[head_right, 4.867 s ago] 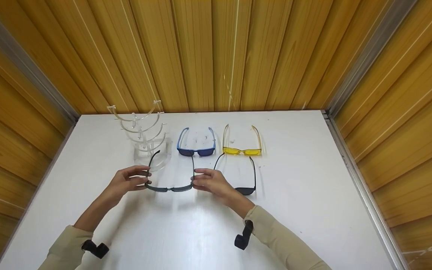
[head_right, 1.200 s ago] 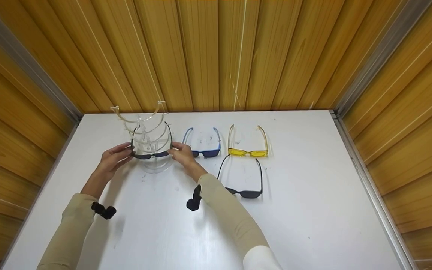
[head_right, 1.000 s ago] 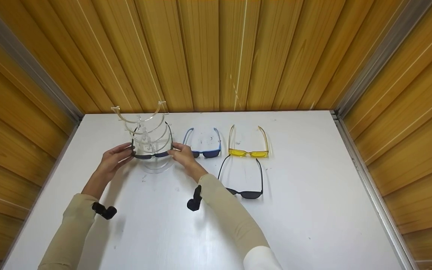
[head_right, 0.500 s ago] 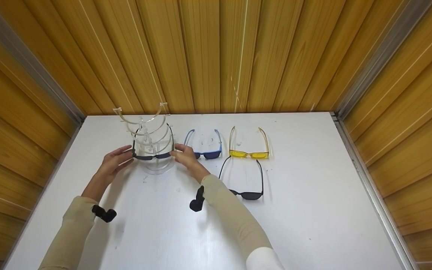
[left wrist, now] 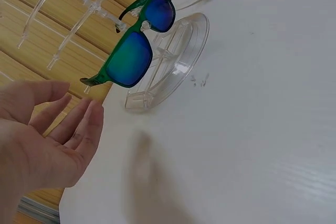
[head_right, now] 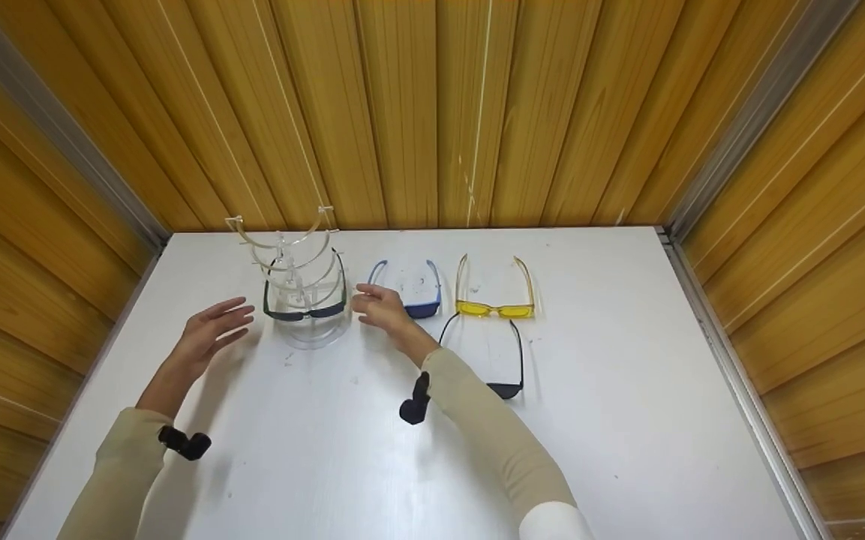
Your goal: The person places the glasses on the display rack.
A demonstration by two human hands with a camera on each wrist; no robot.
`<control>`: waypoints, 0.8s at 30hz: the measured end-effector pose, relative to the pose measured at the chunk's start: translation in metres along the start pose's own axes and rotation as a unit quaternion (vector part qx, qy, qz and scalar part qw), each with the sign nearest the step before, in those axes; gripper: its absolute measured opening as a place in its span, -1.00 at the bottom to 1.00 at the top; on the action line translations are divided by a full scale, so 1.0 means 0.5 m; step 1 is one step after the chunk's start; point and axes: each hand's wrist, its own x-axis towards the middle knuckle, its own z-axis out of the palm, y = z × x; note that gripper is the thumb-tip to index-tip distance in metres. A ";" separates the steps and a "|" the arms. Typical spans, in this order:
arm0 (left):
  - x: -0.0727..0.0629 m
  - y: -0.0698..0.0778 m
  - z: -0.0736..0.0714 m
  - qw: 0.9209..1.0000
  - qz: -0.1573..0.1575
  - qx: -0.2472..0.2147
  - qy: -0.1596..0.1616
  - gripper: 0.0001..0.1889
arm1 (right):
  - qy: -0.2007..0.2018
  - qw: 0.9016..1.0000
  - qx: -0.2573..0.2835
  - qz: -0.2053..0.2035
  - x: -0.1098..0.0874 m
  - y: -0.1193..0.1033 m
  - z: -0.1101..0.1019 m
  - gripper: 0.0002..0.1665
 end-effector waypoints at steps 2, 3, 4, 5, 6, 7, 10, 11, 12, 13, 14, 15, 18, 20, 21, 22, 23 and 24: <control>-0.008 -0.002 0.001 1.000 0.004 0.007 -0.007 -0.47 | -0.001 1.000 -0.009 -0.001 -0.012 -0.003 -0.011 -0.36; -0.012 -0.004 0.002 1.000 0.007 0.011 -0.009 -0.48 | -0.001 1.000 -0.009 0.001 -0.017 -0.004 -0.018 -0.36; -0.016 -0.004 0.004 1.000 0.009 0.015 -0.011 -0.49 | -0.001 1.000 -0.007 0.002 -0.021 -0.005 -0.023 -0.36; -0.020 -0.005 0.007 1.000 0.012 0.019 -0.016 -0.49 | -0.003 1.000 -0.009 0.003 -0.025 -0.006 -0.029 -0.35; -0.025 -0.004 0.009 0.999 0.014 0.023 -0.021 -0.49 | -0.004 1.000 -0.010 0.004 -0.028 -0.007 -0.036 -0.34; -0.030 -0.004 0.011 0.999 0.016 0.027 -0.025 -0.50 | -0.007 1.000 -0.011 0.005 -0.031 -0.009 -0.041 -0.33; -0.041 -0.002 0.019 0.999 0.016 0.038 -0.033 -0.52 | -0.020 0.999 -0.026 0.005 -0.037 -0.015 -0.059 -0.33; -0.044 -0.002 0.022 0.998 0.017 0.040 -0.038 -0.52 | -0.025 0.999 -0.034 0.005 -0.040 -0.019 -0.066 -0.33; -0.046 -0.002 0.025 0.998 0.017 0.041 -0.041 -0.52 | -0.028 0.999 -0.037 0.004 -0.042 -0.022 -0.074 -0.34; -0.047 -0.002 0.028 0.998 0.017 0.042 -0.044 -0.52 | -0.031 0.999 -0.041 0.005 -0.045 -0.024 -0.081 -0.35; -0.048 -0.002 0.032 0.998 0.018 0.043 -0.049 -0.52 | -0.033 0.998 -0.046 0.005 -0.048 -0.027 -0.089 -0.36; -0.049 -0.002 0.035 0.997 0.020 0.043 -0.054 -0.52 | -0.036 0.998 -0.049 0.006 -0.052 -0.029 -0.096 -0.36; -0.050 -0.003 0.048 0.996 0.027 0.046 -0.068 -0.53 | -0.038 0.998 -0.054 0.011 -0.065 -0.034 -0.120 -0.39; -0.051 -0.002 0.058 0.995 0.032 0.049 -0.081 -0.54 | -0.042 0.997 -0.060 0.012 -0.075 -0.036 -0.135 -0.40; -0.051 -0.002 0.064 0.994 0.034 0.050 -0.086 -0.54 | -0.043 0.997 -0.063 0.014 -0.080 -0.036 -0.143 -0.40; -0.051 -0.001 0.070 0.994 0.036 0.052 -0.092 -0.55 | -0.045 0.997 -0.063 0.016 -0.085 -0.036 -0.151 -0.41; -0.051 -0.001 0.077 0.993 0.037 0.057 -0.098 -0.55 | -0.050 0.997 -0.064 0.016 -0.090 -0.036 -0.160 -0.42; -0.051 -0.001 0.084 0.992 0.037 0.060 -0.105 -0.55 | -0.056 0.996 -0.067 0.015 -0.096 -0.035 -0.169 -0.41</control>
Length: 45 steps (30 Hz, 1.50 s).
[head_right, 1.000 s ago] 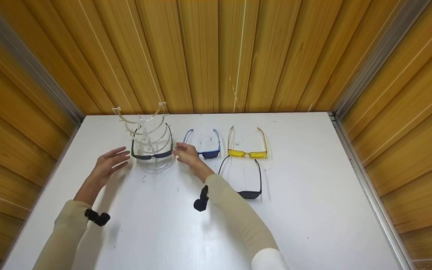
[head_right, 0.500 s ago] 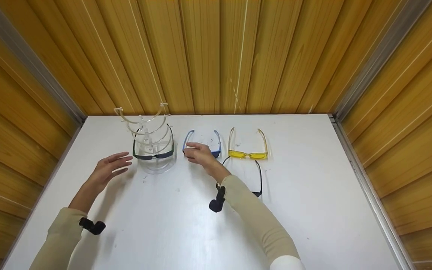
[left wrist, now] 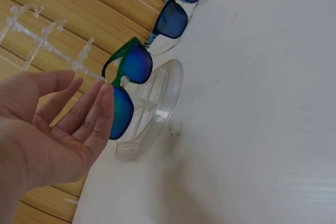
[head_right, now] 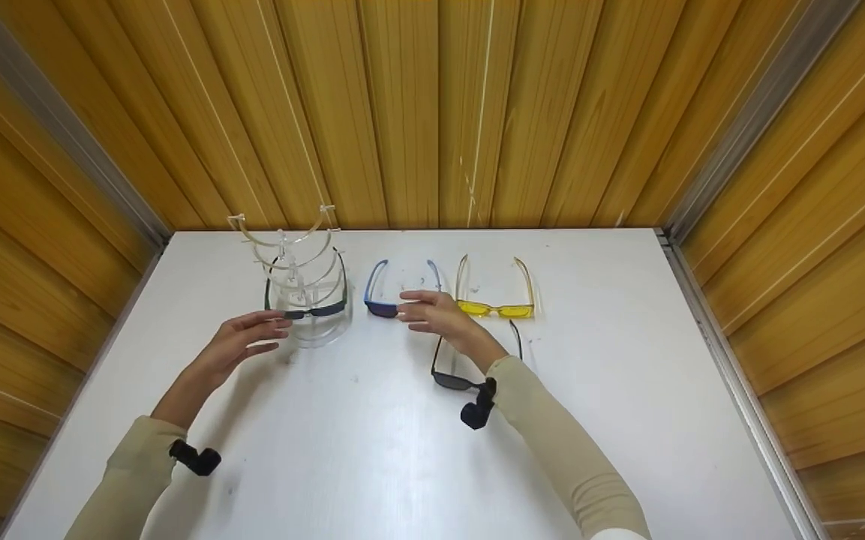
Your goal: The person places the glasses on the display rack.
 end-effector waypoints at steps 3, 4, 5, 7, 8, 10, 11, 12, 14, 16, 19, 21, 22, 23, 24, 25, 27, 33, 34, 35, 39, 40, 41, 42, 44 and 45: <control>0.005 0.001 0.022 1.000 -0.002 0.009 -0.017 -0.57 | -0.018 1.000 -0.006 0.001 -0.019 0.005 -0.026 -0.39; 0.006 0.001 0.028 1.000 -0.001 0.014 -0.023 -0.57 | -0.028 1.000 -0.007 -0.001 -0.026 0.006 -0.035 -0.37; 0.007 0.002 0.035 0.999 -0.001 0.018 -0.030 -0.57 | -0.037 0.999 -0.010 -0.003 -0.033 0.007 -0.044 -0.35; 0.009 0.001 0.048 0.999 0.000 0.024 -0.040 -0.57 | -0.049 0.999 -0.016 -0.005 -0.046 0.009 -0.063 -0.34; 0.009 0.001 0.054 0.999 0.001 0.025 -0.045 -0.57 | -0.054 0.998 -0.017 -0.005 -0.052 0.010 -0.072 -0.33; 0.010 0.000 0.067 0.998 0.004 0.027 -0.059 -0.57 | -0.059 0.998 -0.015 -0.008 -0.067 0.013 -0.092 -0.35; 0.009 0.000 0.074 0.997 0.006 0.028 -0.065 -0.58 | -0.059 0.998 -0.012 -0.007 -0.075 0.015 -0.101 -0.36; 0.009 0.000 0.080 0.997 0.006 0.028 -0.070 -0.58 | -0.058 0.998 -0.007 -0.005 -0.084 0.017 -0.110 -0.36; 0.006 -0.002 0.092 0.996 0.009 0.023 -0.081 -0.59 | -0.052 0.999 0.003 0.000 -0.102 0.021 -0.128 -0.38; 0.002 -0.005 0.105 0.996 0.011 0.016 -0.091 -0.60 | -0.044 0.999 0.010 0.005 -0.123 0.026 -0.146 -0.39; -0.003 -0.007 0.127 0.994 0.010 0.001 -0.106 -0.59 | -0.029 0.999 0.012 0.013 -0.156 0.033 -0.175 -0.41; -0.003 -0.009 0.145 0.993 0.012 -0.009 -0.115 -0.60 | -0.022 1.000 0.015 0.015 -0.178 0.037 -0.196 -0.42; -0.002 -0.010 0.155 0.993 0.013 -0.015 -0.119 -0.61 | -0.018 1.000 0.017 0.017 -0.189 0.038 -0.206 -0.42; 0.000 -0.010 0.164 0.992 0.015 -0.020 -0.120 -0.62 | -0.014 1.000 0.022 0.018 -0.199 0.040 -0.216 -0.43; 0.002 -0.011 0.173 0.992 0.020 -0.024 -0.121 -0.63 | -0.011 0.999 0.026 0.016 -0.208 0.042 -0.225 -0.43; 0.004 -0.012 0.181 0.992 0.023 -0.026 -0.121 -0.63 | -0.009 0.999 0.029 0.015 -0.216 0.045 -0.233 -0.43; 0.008 -0.014 0.196 0.991 0.031 -0.032 -0.123 -0.63 | -0.006 0.999 0.034 0.012 -0.232 0.052 -0.247 -0.45; 0.009 -0.022 0.236 0.988 0.032 -0.046 -0.146 -0.58 | 0.008 0.998 0.053 0.021 -0.277 0.084 -0.280 -0.49; 0.008 -0.023 0.242 0.987 0.029 -0.047 -0.150 -0.57 | 0.013 0.998 0.060 0.025 -0.284 0.092 -0.286 -0.50; 0.007 -0.024 0.247 0.986 0.028 -0.049 -0.154 -0.57 | 0.016 0.997 0.067 0.027 -0.289 0.099 -0.290 -0.51; 0.006 -0.035 0.270 0.985 0.020 -0.058 -0.164 -0.56 | 0.029 0.995 0.093 0.036 -0.307 0.132 -0.305 -0.50; 0.008 -0.038 0.278 0.984 0.018 -0.060 -0.166 -0.56 | 0.031 0.994 0.100 0.037 -0.311 0.139 -0.308 -0.48; 0.010 -0.041 0.286 0.984 0.015 -0.063 -0.169 -0.55 | 0.032 0.993 0.108 0.039 -0.312 0.145 -0.310 -0.46; 0.012 -0.044 0.295 0.983 0.012 -0.063 -0.170 -0.55 | 0.031 0.992 0.115 0.039 -0.313 0.152 -0.312 -0.43; 0.018 -0.049 0.313 0.982 0.006 -0.067 -0.174 -0.54 | 0.027 0.991 0.128 0.037 -0.313 0.164 -0.313 -0.36; 0.020 -0.050 0.322 0.982 0.005 -0.068 -0.177 -0.53 | 0.025 0.990 0.132 0.036 -0.311 0.168 -0.312 -0.34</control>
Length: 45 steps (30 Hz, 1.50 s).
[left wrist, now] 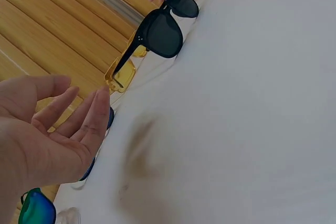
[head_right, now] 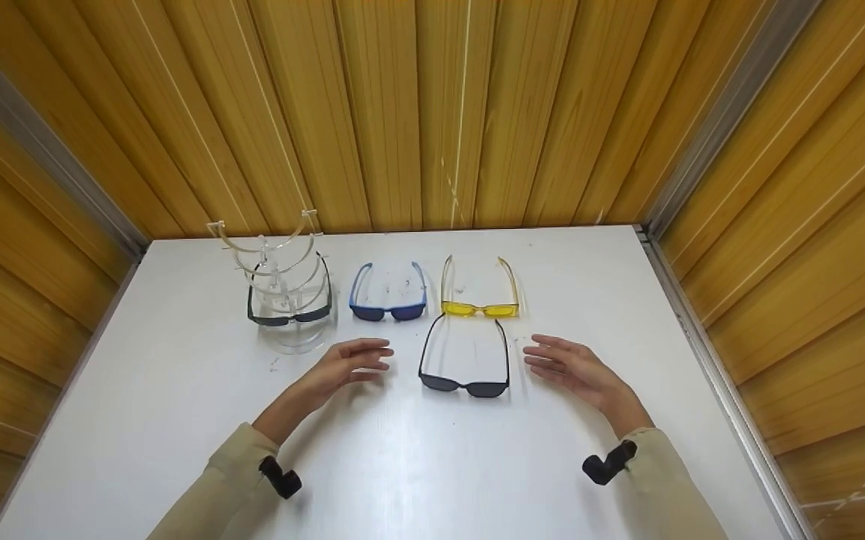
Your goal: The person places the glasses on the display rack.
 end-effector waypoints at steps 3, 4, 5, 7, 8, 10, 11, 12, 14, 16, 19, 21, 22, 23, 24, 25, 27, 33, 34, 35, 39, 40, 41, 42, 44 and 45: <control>0.018 -0.010 0.022 1.000 -0.004 -0.008 -0.001 -0.50 | -0.003 1.000 0.016 0.006 0.006 0.013 0.004 -0.30; 0.024 -0.014 0.029 1.000 -0.007 -0.011 0.000 -0.49 | -0.003 1.000 0.019 0.009 0.008 0.017 0.007 -0.29; 0.029 -0.017 0.035 1.000 -0.009 -0.013 0.002 -0.47 | -0.004 1.000 0.023 0.011 0.011 0.021 0.009 -0.27; 0.039 -0.024 0.047 1.000 -0.017 -0.021 0.007 -0.45 | -0.008 0.999 0.030 0.015 0.016 0.028 0.016 -0.26; 0.044 -0.027 0.052 0.999 -0.021 -0.025 0.009 -0.43 | -0.011 0.999 0.034 0.015 0.019 0.032 0.019 -0.25; 0.050 -0.032 0.061 0.999 -0.027 -0.030 0.008 -0.42 | -0.019 0.999 0.038 0.016 0.024 0.039 0.026 -0.26; 0.053 -0.033 0.065 0.999 -0.026 -0.031 0.007 -0.41 | -0.023 0.999 0.042 0.017 0.026 0.042 0.029 -0.27; 0.055 -0.033 0.069 0.999 -0.024 -0.033 0.004 -0.41 | -0.025 0.999 0.045 0.017 0.027 0.044 0.033 -0.27; 0.059 -0.034 0.074 0.999 -0.021 -0.034 -0.003 -0.40 | -0.030 0.998 0.052 0.019 0.031 0.049 0.039 -0.26; 0.063 -0.033 0.078 0.999 -0.017 -0.033 -0.006 -0.39 | -0.032 0.998 0.054 0.022 0.034 0.052 0.045 -0.23; 0.070 -0.032 0.082 0.999 -0.018 -0.033 -0.011 -0.39 | -0.024 0.998 0.049 0.025 0.036 0.053 0.053 -0.17; 0.074 -0.033 0.085 0.999 -0.017 -0.034 -0.015 -0.40 | -0.017 0.999 0.041 0.029 0.037 0.053 0.058 -0.14; 0.075 -0.034 0.086 0.999 -0.018 -0.036 -0.018 -0.40 | -0.015 0.999 0.040 0.030 0.037 0.054 0.059 -0.13; 0.076 -0.035 0.087 0.999 -0.019 -0.039 -0.021 -0.41 | -0.013 0.999 0.038 0.030 0.037 0.054 0.061 -0.13; 0.077 -0.036 0.088 0.999 -0.020 -0.045 -0.023 -0.41 | -0.013 0.999 0.038 0.030 0.038 0.054 0.062 -0.12; 0.078 -0.036 0.089 0.998 -0.022 -0.049 -0.026 -0.41 | -0.014 0.999 0.040 0.030 0.038 0.054 0.063 -0.11; 0.079 -0.037 0.091 0.998 -0.024 -0.055 -0.029 -0.41 | -0.017 0.998 0.044 0.028 0.039 0.055 0.065 -0.11; 0.080 -0.035 0.095 0.997 -0.024 -0.063 -0.033 -0.39 | -0.013 0.999 0.044 0.029 0.038 0.059 0.069 -0.09; 0.080 -0.034 0.095 0.997 -0.026 -0.065 -0.034 -0.39 | -0.013 0.999 0.044 0.028 0.038 0.059 0.069 -0.09; 0.080 -0.033 0.095 0.997 -0.026 -0.065 -0.034 -0.38 | -0.014 0.999 0.043 0.027 0.037 0.059 0.070 -0.09; 0.080 -0.030 0.097 0.997 -0.034 -0.064 -0.037 -0.35 | -0.021 0.998 0.047 0.026 0.033 0.057 0.072 -0.09; 0.080 -0.030 0.098 0.997 -0.035 -0.064 -0.038 -0.34 | -0.023 0.998 0.049 0.026 0.032 0.056 0.072 -0.09; 0.079 -0.029 0.098 0.996 -0.037 -0.064 -0.039 -0.33 | -0.024 0.998 0.050 0.028 0.032 0.055 0.073 -0.09; 0.078 -0.029 0.099 0.996 -0.038 -0.064 -0.040 -0.33 | -0.025 0.998 0.051 0.029 0.031 0.055 0.073 -0.10; 0.077 -0.028 0.100 0.996 -0.038 -0.065 -0.042 -0.32 | -0.026 0.998 0.052 0.030 0.029 0.054 0.073 -0.11; 0.076 -0.027 0.101 0.996 -0.037 -0.064 -0.044 -0.31 | -0.026 0.998 0.052 0.030 0.028 0.054 0.073 -0.12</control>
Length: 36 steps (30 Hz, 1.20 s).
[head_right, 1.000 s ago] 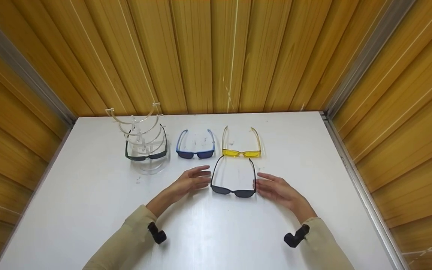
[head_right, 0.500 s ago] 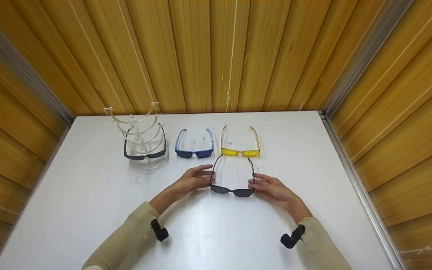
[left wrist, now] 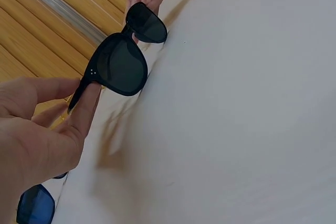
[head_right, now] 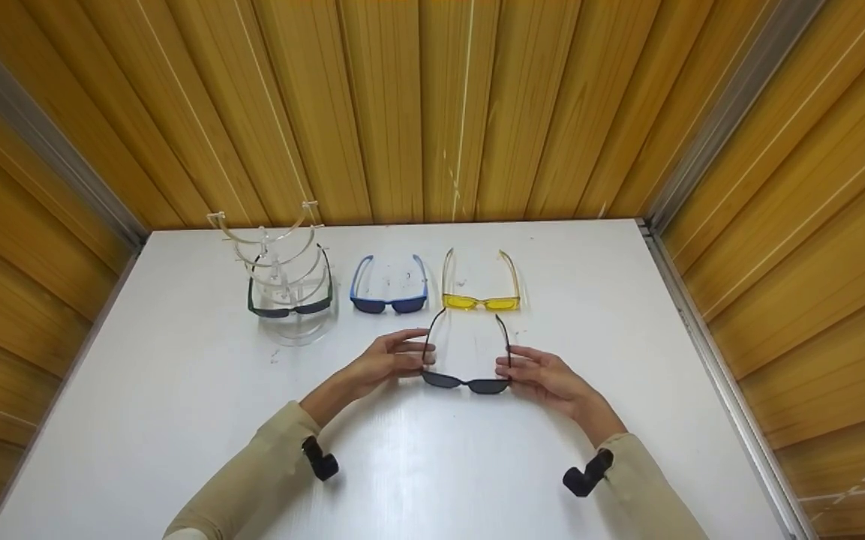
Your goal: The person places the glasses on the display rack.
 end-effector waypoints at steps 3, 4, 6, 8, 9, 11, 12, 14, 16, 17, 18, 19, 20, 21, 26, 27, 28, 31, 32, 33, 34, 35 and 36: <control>-0.003 0.003 0.001 1.000 0.006 0.001 -0.005 -0.32 | -0.001 1.000 -0.006 -0.002 -0.001 -0.003 0.002 -0.13; -0.005 0.004 0.001 1.000 0.008 0.001 -0.006 -0.32 | -0.002 1.000 -0.008 -0.002 -0.002 -0.004 0.003 -0.13; -0.009 0.005 0.000 1.000 0.013 -0.001 -0.009 -0.31 | -0.003 1.000 -0.013 -0.003 -0.002 -0.005 0.004 -0.13; -0.015 0.008 -0.001 1.000 0.014 -0.002 -0.010 -0.31 | -0.002 1.000 -0.021 -0.005 -0.002 -0.006 0.007 -0.12; -0.019 0.009 -0.002 1.000 0.015 -0.002 -0.010 -0.31 | 0.000 1.000 -0.028 -0.006 -0.002 -0.006 0.008 -0.12; -0.026 0.012 -0.004 1.000 0.014 -0.003 -0.012 -0.30 | 0.006 0.999 -0.041 -0.006 -0.001 -0.007 0.011 -0.12; -0.030 0.013 -0.005 1.000 0.015 -0.002 -0.012 -0.30 | 0.010 0.999 -0.048 -0.006 0.000 -0.007 0.013 -0.11; -0.035 0.015 -0.007 1.000 0.015 -0.004 -0.012 -0.29 | 0.018 0.998 -0.059 -0.004 0.000 -0.008 0.017 -0.12; -0.038 0.016 -0.009 1.000 0.015 -0.008 -0.010 -0.29 | 0.023 0.998 -0.060 -0.001 -0.001 -0.010 0.022 -0.13; -0.041 0.017 -0.010 1.000 0.015 -0.010 -0.007 -0.30 | 0.025 0.998 -0.061 -0.001 -0.001 -0.011 0.025 -0.14; -0.043 0.018 -0.011 1.000 0.015 -0.012 -0.006 -0.30 | 0.026 0.998 -0.061 0.000 -0.001 -0.012 0.028 -0.15; -0.046 0.019 -0.012 1.000 0.013 -0.013 -0.004 -0.30 | 0.027 0.998 -0.060 0.000 -0.001 -0.013 0.030 -0.15; -0.049 0.020 -0.014 1.000 0.013 -0.015 -0.001 -0.31 | 0.026 0.998 -0.062 -0.002 0.000 -0.014 0.033 -0.15; -0.052 0.022 -0.016 1.000 0.012 -0.016 0.001 -0.31 | 0.025 0.998 -0.063 -0.002 0.001 -0.015 0.036 -0.15; -0.070 0.029 -0.025 1.000 0.013 -0.018 0.006 -0.30 | 0.019 0.998 -0.062 -0.007 0.007 -0.016 0.050 -0.15; -0.074 0.031 -0.027 1.000 0.014 -0.018 0.006 -0.30 | 0.018 0.998 -0.060 -0.008 0.009 -0.016 0.053 -0.16; -0.078 0.033 -0.029 1.000 0.015 -0.018 0.007 -0.30 | 0.016 0.998 -0.057 -0.010 0.010 -0.015 0.056 -0.17; -0.088 0.037 -0.035 1.000 0.021 -0.018 0.005 -0.30 | 0.012 0.999 -0.045 -0.013 0.013 -0.015 0.064 -0.22; -0.091 0.038 -0.037 1.000 0.023 -0.018 0.004 -0.30 | 0.012 0.999 -0.039 -0.014 0.014 -0.015 0.067 -0.24; -0.094 0.039 -0.039 0.999 0.026 -0.018 0.004 -0.31 | 0.011 0.999 -0.033 -0.014 0.015 -0.015 0.070 -0.26; -0.097 0.040 -0.042 0.999 0.029 -0.018 0.004 -0.31 | 0.011 0.999 -0.028 -0.014 0.016 -0.015 0.074 -0.27; -0.100 0.041 -0.044 0.999 0.032 -0.019 0.004 -0.31 | 0.012 1.000 -0.023 -0.015 0.017 -0.014 0.077 -0.28; -0.103 0.042 -0.047 0.999 0.035 -0.019 0.004 -0.31 | 0.011 1.000 -0.019 -0.014 0.019 -0.014 0.082 -0.29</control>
